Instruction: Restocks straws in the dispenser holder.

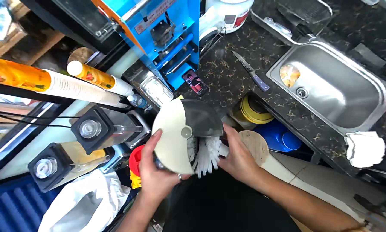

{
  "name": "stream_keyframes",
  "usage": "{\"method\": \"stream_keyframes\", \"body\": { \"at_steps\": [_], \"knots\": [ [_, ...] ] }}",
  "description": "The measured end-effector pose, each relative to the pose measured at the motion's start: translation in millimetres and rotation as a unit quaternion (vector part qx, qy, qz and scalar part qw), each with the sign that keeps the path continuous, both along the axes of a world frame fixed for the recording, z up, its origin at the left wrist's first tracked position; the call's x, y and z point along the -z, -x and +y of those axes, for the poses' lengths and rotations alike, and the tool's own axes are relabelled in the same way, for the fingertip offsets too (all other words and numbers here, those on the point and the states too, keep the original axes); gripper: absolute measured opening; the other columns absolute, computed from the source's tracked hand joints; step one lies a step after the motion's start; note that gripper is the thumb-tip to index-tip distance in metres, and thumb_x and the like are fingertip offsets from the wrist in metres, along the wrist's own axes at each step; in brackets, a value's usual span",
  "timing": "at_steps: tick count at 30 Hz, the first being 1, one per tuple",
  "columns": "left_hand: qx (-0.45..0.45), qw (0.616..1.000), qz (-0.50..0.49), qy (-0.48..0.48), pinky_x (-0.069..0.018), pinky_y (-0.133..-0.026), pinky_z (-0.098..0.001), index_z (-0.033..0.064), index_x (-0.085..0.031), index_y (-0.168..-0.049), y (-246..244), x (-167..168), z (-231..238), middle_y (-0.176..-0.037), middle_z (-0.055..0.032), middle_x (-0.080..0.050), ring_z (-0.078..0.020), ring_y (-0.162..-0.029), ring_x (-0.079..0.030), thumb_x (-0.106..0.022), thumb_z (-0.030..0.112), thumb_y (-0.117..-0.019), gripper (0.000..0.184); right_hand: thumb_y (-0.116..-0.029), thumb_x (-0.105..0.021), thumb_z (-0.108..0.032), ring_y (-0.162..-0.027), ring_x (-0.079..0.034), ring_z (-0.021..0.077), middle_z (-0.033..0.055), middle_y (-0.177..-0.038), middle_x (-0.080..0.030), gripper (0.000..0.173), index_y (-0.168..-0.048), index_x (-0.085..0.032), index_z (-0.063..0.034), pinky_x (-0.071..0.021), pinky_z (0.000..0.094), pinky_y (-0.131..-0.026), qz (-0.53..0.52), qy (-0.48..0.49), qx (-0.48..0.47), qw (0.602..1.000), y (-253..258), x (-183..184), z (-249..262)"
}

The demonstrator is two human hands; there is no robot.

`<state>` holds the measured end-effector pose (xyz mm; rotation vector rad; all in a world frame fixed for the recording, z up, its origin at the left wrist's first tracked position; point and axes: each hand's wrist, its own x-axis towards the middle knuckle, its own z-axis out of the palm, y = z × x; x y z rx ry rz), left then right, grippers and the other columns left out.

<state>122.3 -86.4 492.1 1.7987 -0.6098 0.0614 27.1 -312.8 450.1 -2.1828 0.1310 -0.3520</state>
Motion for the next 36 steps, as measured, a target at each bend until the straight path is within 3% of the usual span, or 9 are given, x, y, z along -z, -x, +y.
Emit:
{"method": "stream_keyframes", "body": {
  "at_steps": [4, 7, 9, 13, 16, 19, 25, 30, 36],
  "knots": [
    [-0.089, 0.987, -0.127, -0.046, -0.0441, -0.115, -0.0319, 0.0211, -0.045, -0.149, -8, -72, 52, -0.148, 0.0068, -0.053, -0.0085, -0.134, -0.052, -0.088, 0.044, -0.0745, 0.089, -0.0867, -0.081, -0.039, -0.131, -0.055, 0.0244, 0.0157, -0.146, -0.055, 0.078, -0.149, -0.046, -0.0060, -0.0494, 0.0409, -0.108, -0.081, -0.013, -0.083, 0.993, -32, -63, 15],
    [-0.190, 0.960, -0.170, -0.120, -0.0476, -0.109, -0.0363, 0.0076, -0.037, -0.149, -29, -95, 103, -0.140, -0.0049, -0.057, -0.0124, -0.127, -0.057, -0.091, 0.048, -0.0680, 0.105, -0.0846, -0.084, -0.031, -0.134, -0.054, 0.0227, 0.0145, -0.152, -0.048, 0.085, -0.153, -0.040, -0.0066, -0.0520, 0.0416, -0.108, -0.126, -0.044, -0.141, 0.981, -75, -92, 26],
    [-0.240, 0.944, -0.175, -0.143, -0.0530, -0.103, -0.0372, 0.0036, -0.034, -0.148, -60, -107, 113, -0.133, -0.0069, -0.060, -0.0120, -0.119, -0.062, -0.091, 0.057, -0.0649, 0.115, -0.0842, -0.084, -0.027, -0.138, -0.051, 0.0228, 0.0149, -0.156, -0.043, 0.088, -0.155, -0.037, -0.0049, -0.0507, 0.0427, -0.110, -0.140, -0.080, -0.148, 0.976, -98, -100, 24],
    [-0.194, 0.956, -0.200, -0.091, -0.0445, -0.116, -0.0413, 0.0040, -0.028, -0.154, -144, -108, 109, -0.150, -0.0118, -0.047, -0.0209, -0.136, -0.052, -0.090, 0.056, -0.0676, 0.119, -0.0887, -0.080, -0.025, -0.140, -0.049, 0.0260, 0.0122, -0.157, -0.043, 0.089, -0.158, -0.027, -0.0079, -0.0498, 0.0456, -0.112, -0.127, -0.171, -0.093, 0.973, -101, -76, 7],
    [-0.156, 0.957, -0.229, -0.080, -0.0446, -0.116, -0.0392, -0.0063, -0.031, -0.149, -199, -95, 93, -0.148, -0.0195, -0.048, -0.0228, -0.137, -0.051, -0.093, 0.043, -0.0712, 0.111, -0.0911, -0.077, -0.029, -0.137, -0.052, 0.0255, 0.0090, -0.154, -0.047, 0.084, -0.159, -0.029, -0.0138, -0.0520, 0.0456, -0.109, -0.053, -0.194, -0.016, 0.979, -76, -40, -10],
    [-0.137, 0.972, -0.187, -0.038, -0.0532, -0.107, -0.0356, -0.0055, -0.030, -0.148, -253, -66, 84, -0.139, -0.0164, -0.055, -0.0186, -0.126, -0.059, -0.095, 0.034, -0.0689, 0.110, -0.0926, -0.074, -0.032, -0.134, -0.054, 0.0279, 0.0147, -0.151, -0.050, 0.082, -0.157, -0.031, -0.0063, -0.0533, 0.0444, -0.106, -0.010, -0.193, 0.067, 0.979, -38, -10, -22],
    [-0.182, 0.973, -0.083, -0.113, -0.0587, -0.097, -0.0356, 0.0038, -0.029, -0.153, -333, -6, 66, -0.137, -0.0148, -0.059, -0.0165, -0.118, -0.065, -0.095, 0.043, -0.0668, 0.116, -0.0937, -0.069, -0.031, -0.124, -0.061, 0.0251, 0.0191, -0.141, -0.055, 0.081, -0.155, -0.028, 0.0025, -0.0565, 0.0384, -0.100, 0.058, -0.183, 0.211, 0.958, 43, 20, -18],
    [-0.163, 0.978, -0.058, -0.114, -0.0567, -0.101, -0.0394, 0.0025, -0.027, -0.153, -365, 31, 58, -0.142, -0.0182, -0.054, -0.0207, -0.124, -0.062, -0.095, 0.041, -0.0680, 0.115, -0.0950, -0.067, -0.027, -0.117, -0.065, 0.0204, 0.0161, -0.135, -0.060, 0.077, -0.154, -0.028, 0.0025, -0.0575, 0.0337, -0.096, 0.061, -0.178, 0.289, 0.938, 79, 31, -3],
    [-0.155, 0.985, 0.023, -0.066, -0.0634, -0.081, -0.0408, 0.0035, -0.017, -0.154, -369, 61, 47, -0.140, -0.0193, -0.051, -0.0210, -0.106, -0.068, -0.095, 0.026, -0.0691, 0.117, -0.0970, -0.066, -0.029, -0.119, -0.064, 0.0219, 0.0186, -0.136, -0.060, 0.078, -0.155, -0.026, 0.0054, -0.0556, 0.0358, -0.100, 0.067, -0.133, 0.343, 0.927, 118, 38, 16]
  ]
}}
